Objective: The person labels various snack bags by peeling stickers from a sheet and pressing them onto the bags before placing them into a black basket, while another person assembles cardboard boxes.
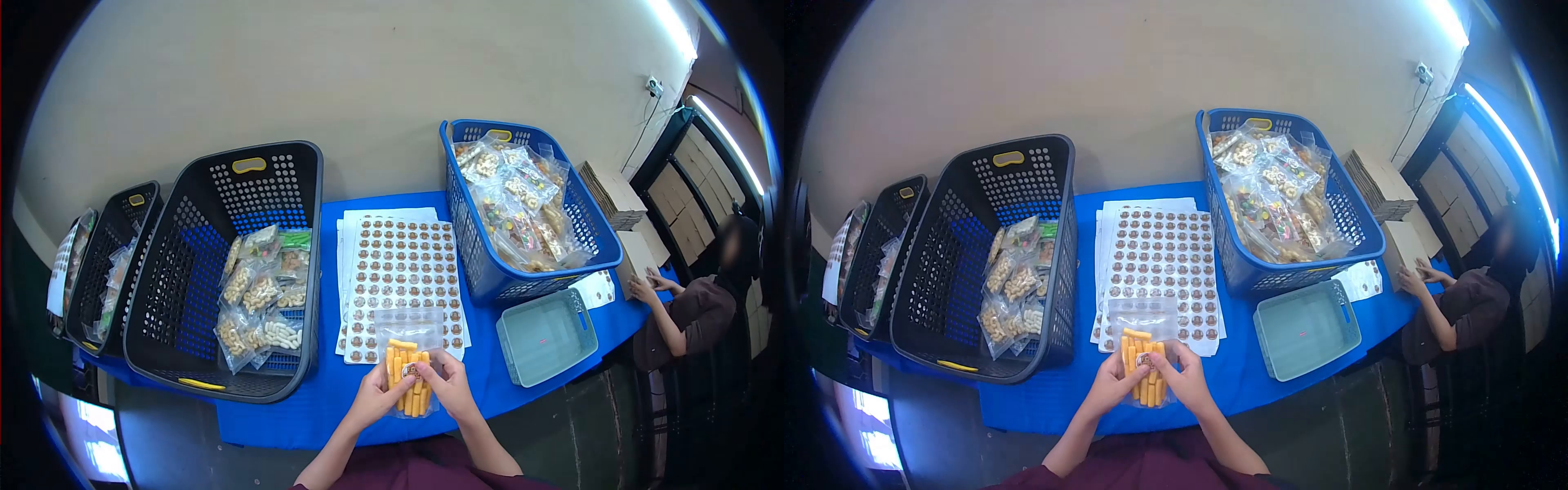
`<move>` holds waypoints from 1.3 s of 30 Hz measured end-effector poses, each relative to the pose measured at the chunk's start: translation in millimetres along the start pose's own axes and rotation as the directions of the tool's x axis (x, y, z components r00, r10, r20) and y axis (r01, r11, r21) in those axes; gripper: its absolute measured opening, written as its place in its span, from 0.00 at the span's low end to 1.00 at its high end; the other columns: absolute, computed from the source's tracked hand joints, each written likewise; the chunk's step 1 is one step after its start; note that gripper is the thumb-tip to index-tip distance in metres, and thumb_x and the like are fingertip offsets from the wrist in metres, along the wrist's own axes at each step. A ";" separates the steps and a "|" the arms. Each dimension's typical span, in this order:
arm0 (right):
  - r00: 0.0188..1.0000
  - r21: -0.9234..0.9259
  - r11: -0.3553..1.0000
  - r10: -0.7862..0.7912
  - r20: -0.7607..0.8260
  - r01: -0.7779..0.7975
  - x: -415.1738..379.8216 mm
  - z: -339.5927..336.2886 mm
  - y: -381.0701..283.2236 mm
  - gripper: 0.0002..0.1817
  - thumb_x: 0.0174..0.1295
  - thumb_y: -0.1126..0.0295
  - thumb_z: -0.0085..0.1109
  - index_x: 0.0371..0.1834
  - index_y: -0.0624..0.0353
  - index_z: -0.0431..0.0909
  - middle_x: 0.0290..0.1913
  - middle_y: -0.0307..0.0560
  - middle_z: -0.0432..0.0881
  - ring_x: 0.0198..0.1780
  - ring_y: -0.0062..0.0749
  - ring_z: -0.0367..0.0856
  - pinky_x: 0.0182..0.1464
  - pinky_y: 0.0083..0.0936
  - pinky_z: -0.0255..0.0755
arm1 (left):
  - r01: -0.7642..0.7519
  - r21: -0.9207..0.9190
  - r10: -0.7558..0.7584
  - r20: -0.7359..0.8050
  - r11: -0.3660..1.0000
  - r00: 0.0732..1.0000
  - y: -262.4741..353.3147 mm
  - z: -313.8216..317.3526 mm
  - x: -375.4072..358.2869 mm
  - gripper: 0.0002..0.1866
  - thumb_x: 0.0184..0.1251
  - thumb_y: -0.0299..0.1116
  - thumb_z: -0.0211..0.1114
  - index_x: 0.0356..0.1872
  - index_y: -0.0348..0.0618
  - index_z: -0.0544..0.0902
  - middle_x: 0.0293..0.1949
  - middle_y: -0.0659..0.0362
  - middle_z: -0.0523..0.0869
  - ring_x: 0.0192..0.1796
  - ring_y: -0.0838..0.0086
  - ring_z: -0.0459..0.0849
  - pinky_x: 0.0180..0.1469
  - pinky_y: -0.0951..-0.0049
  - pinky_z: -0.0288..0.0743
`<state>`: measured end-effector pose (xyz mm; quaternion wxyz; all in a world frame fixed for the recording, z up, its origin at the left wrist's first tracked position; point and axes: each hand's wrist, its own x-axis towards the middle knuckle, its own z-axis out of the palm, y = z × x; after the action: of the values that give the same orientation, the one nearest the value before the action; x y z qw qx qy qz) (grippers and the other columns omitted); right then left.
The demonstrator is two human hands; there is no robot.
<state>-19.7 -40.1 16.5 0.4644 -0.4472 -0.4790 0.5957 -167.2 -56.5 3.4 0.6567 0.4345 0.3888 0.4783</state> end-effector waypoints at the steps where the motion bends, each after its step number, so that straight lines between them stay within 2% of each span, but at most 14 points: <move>1: 1.000 0.048 0.999 -0.012 -0.010 0.012 -1.9 2.8 -4.5 0.07 0.59 0.72 0.54 0.35 0.64 0.73 0.32 0.36 0.76 0.35 0.13 0.72 0.38 0.14 0.65 | 0.003 -0.025 -0.002 0.018 1.000 1.000 -1.0 -0.6 -0.7 0.18 0.61 0.29 0.57 0.51 0.35 0.68 0.45 0.59 0.77 0.46 0.80 0.75 0.47 0.79 0.70; 7: 1.000 0.104 0.995 0.009 -0.015 -0.008 -4.0 6.0 7.6 0.07 0.59 0.70 0.53 0.36 0.63 0.74 0.31 0.36 0.76 0.35 0.13 0.71 0.38 0.14 0.66 | 0.054 -0.116 -0.043 0.097 0.992 0.994 6.3 -10.4 -5.7 0.20 0.61 0.27 0.57 0.53 0.34 0.64 0.48 0.57 0.75 0.50 0.78 0.74 0.51 0.76 0.68; 11: 0.998 0.189 0.980 0.067 0.002 -0.067 -1.6 15.4 -2.7 0.09 0.59 0.69 0.54 0.39 0.63 0.72 0.35 0.38 0.76 0.39 0.15 0.72 0.42 0.16 0.66 | 0.004 -0.041 -0.005 -0.028 0.999 1.000 7.4 -9.1 -4.2 0.18 0.63 0.30 0.56 0.51 0.33 0.67 0.45 0.57 0.77 0.46 0.79 0.76 0.48 0.78 0.70; 13: 0.999 0.093 0.996 0.007 0.053 -0.012 -0.1 15.8 3.1 0.11 0.59 0.69 0.54 0.41 0.63 0.72 0.37 0.39 0.76 0.41 0.16 0.72 0.44 0.17 0.66 | 0.051 -0.018 -0.052 -0.105 0.999 0.993 10.8 -8.7 -4.6 0.16 0.64 0.31 0.55 0.49 0.33 0.69 0.42 0.58 0.78 0.44 0.80 0.76 0.46 0.80 0.71; 14: 0.997 0.049 0.999 -0.021 0.076 0.018 -1.4 15.7 5.2 0.11 0.59 0.68 0.54 0.42 0.63 0.71 0.38 0.40 0.76 0.42 0.17 0.72 0.45 0.17 0.66 | 0.007 -0.009 -0.008 -0.119 1.000 0.993 4.4 -9.3 -1.4 0.15 0.64 0.34 0.54 0.47 0.33 0.71 0.40 0.58 0.79 0.42 0.81 0.77 0.44 0.80 0.71; 20: 0.997 0.121 0.992 0.017 0.080 -0.027 -6.7 3.5 -6.0 0.15 0.60 0.67 0.54 0.46 0.63 0.69 0.42 0.42 0.75 0.46 0.20 0.71 0.49 0.20 0.65 | -0.034 -0.058 0.032 -0.034 0.998 0.999 7.1 -0.9 3.7 0.15 0.66 0.34 0.53 0.48 0.35 0.70 0.42 0.58 0.78 0.43 0.80 0.76 0.44 0.80 0.71; 23: 0.997 0.233 0.969 0.078 0.010 -0.078 -9.2 -12.4 -8.8 0.16 0.59 0.69 0.54 0.49 0.63 0.67 0.45 0.42 0.73 0.49 0.22 0.70 0.53 0.21 0.62 | -0.050 -0.116 0.041 -0.077 0.992 0.996 2.8 14.6 12.5 0.15 0.66 0.34 0.52 0.48 0.35 0.70 0.43 0.57 0.78 0.44 0.80 0.76 0.45 0.80 0.70; 24: 1.000 0.132 0.991 0.006 -0.030 -0.002 -9.6 -17.6 -6.6 0.21 0.60 0.68 0.52 0.55 0.63 0.63 0.49 0.43 0.70 0.52 0.24 0.68 0.55 0.23 0.60 | -0.075 -0.082 0.066 -0.107 0.994 0.992 1.8 19.5 16.8 0.15 0.66 0.33 0.52 0.49 0.35 0.70 0.43 0.57 0.78 0.45 0.79 0.76 0.46 0.79 0.70; 27: 0.997 0.182 0.981 -0.055 -0.056 0.065 -18.2 -26.2 -6.3 0.24 0.61 0.67 0.51 0.58 0.62 0.59 0.53 0.44 0.67 0.52 0.24 0.68 0.55 0.23 0.61 | -0.073 -0.027 0.071 -0.058 0.997 0.996 -6.7 28.5 26.2 0.15 0.66 0.32 0.52 0.49 0.35 0.69 0.43 0.58 0.78 0.45 0.78 0.76 0.46 0.78 0.70; 28: 0.998 0.185 0.981 -0.054 -0.028 0.058 -19.2 -30.6 0.9 0.21 0.61 0.66 0.51 0.56 0.63 0.63 0.50 0.43 0.71 0.49 0.22 0.70 0.51 0.20 0.64 | -0.044 0.003 0.044 -0.048 0.999 0.998 -7.1 33.2 27.3 0.15 0.65 0.32 0.53 0.49 0.35 0.69 0.43 0.57 0.78 0.46 0.77 0.76 0.47 0.77 0.70; 31: 0.998 0.043 0.998 0.042 0.039 -0.043 -19.6 -50.9 -1.5 0.19 0.61 0.66 0.51 0.52 0.65 0.68 0.44 0.40 0.75 0.43 0.19 0.73 0.45 0.17 0.68 | -0.114 0.088 0.118 -0.053 0.990 0.992 -10.4 54.9 32.7 0.16 0.64 0.34 0.54 0.49 0.35 0.69 0.41 0.56 0.79 0.42 0.76 0.78 0.45 0.77 0.71; 32: 1.000 0.075 0.997 -0.028 -0.003 0.028 -18.0 -54.3 -2.6 0.17 0.61 0.66 0.51 0.49 0.66 0.71 0.38 0.37 0.77 0.39 0.15 0.74 0.40 0.15 0.69 | -0.140 0.099 0.148 -0.080 0.985 0.986 -11.3 63.2 35.8 0.15 0.64 0.35 0.55 0.46 0.34 0.71 0.38 0.57 0.80 0.39 0.77 0.78 0.44 0.78 0.71; 35: 0.999 0.174 0.984 -0.038 -0.003 0.038 -14.0 -68.1 -5.6 0.17 0.62 0.64 0.50 0.48 0.67 0.70 0.39 0.38 0.76 0.39 0.14 0.73 0.38 0.14 0.69 | -0.105 0.093 0.117 -0.143 0.990 0.983 -23.5 72.6 51.7 0.13 0.63 0.35 0.55 0.42 0.34 0.73 0.36 0.58 0.80 0.38 0.78 0.78 0.42 0.79 0.71; 39: 1.000 0.130 0.991 -0.016 -0.001 0.016 -13.8 -111.2 -17.8 0.17 0.63 0.63 0.48 0.47 0.66 0.70 0.38 0.38 0.76 0.40 0.15 0.73 0.40 0.15 0.68 | -0.177 0.094 0.191 -0.174 0.980 0.966 -20.8 111.2 76.8 0.12 0.59 0.34 0.61 0.37 0.33 0.77 0.32 0.59 0.81 0.34 0.83 0.77 0.37 0.81 0.70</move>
<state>93.6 -34.4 19.6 0.4972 -0.4122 -0.4427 0.6220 -39.7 -7.8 12.1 0.5537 0.4482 0.4234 0.5596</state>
